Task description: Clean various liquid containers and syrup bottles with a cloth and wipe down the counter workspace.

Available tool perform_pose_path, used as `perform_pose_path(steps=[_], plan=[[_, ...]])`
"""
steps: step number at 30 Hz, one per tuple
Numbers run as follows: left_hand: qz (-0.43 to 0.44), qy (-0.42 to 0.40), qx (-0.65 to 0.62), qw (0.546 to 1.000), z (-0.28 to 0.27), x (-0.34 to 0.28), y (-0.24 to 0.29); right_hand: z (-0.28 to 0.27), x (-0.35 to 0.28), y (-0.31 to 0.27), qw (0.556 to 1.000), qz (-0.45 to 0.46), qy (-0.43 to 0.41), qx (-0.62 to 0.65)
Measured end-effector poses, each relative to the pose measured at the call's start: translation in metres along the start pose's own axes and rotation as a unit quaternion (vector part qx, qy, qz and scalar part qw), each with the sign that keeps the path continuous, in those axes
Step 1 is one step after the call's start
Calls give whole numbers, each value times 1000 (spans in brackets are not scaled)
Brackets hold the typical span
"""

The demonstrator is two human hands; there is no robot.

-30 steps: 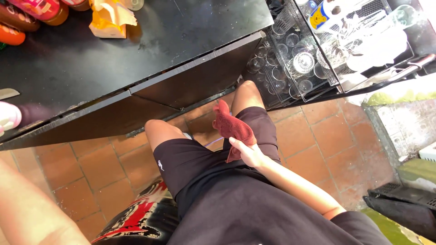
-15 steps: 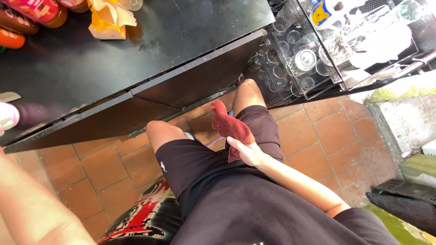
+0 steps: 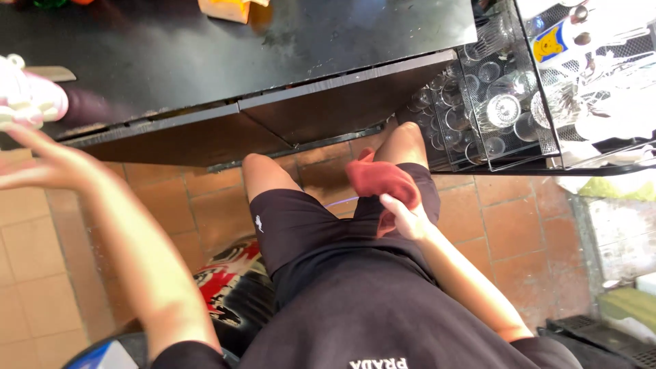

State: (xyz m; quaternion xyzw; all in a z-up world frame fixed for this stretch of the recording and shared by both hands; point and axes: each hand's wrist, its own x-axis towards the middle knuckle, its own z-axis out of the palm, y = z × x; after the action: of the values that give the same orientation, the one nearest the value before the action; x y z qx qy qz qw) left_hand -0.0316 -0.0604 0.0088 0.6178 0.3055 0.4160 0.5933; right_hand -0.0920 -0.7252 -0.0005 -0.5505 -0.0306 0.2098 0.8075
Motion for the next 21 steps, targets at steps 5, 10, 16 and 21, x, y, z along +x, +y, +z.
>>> perform_pose_path(steps=[5, 10, 16, 21], plan=[[-34, -150, -136, 979, 141, -231, 134, 36, 53, -83, 869, -162, -303, -357], [-93, -746, -78, 655, 152, -301, 127, 92, 90, -153, 845, -79, -443, -289], [-136, -724, 7, 676, 126, -310, 114, 45, 86, -134, 915, 99, -304, -248], [-7, -590, 94, 802, 164, -281, 148, 34, 120, -185, 852, -85, -211, -471]])
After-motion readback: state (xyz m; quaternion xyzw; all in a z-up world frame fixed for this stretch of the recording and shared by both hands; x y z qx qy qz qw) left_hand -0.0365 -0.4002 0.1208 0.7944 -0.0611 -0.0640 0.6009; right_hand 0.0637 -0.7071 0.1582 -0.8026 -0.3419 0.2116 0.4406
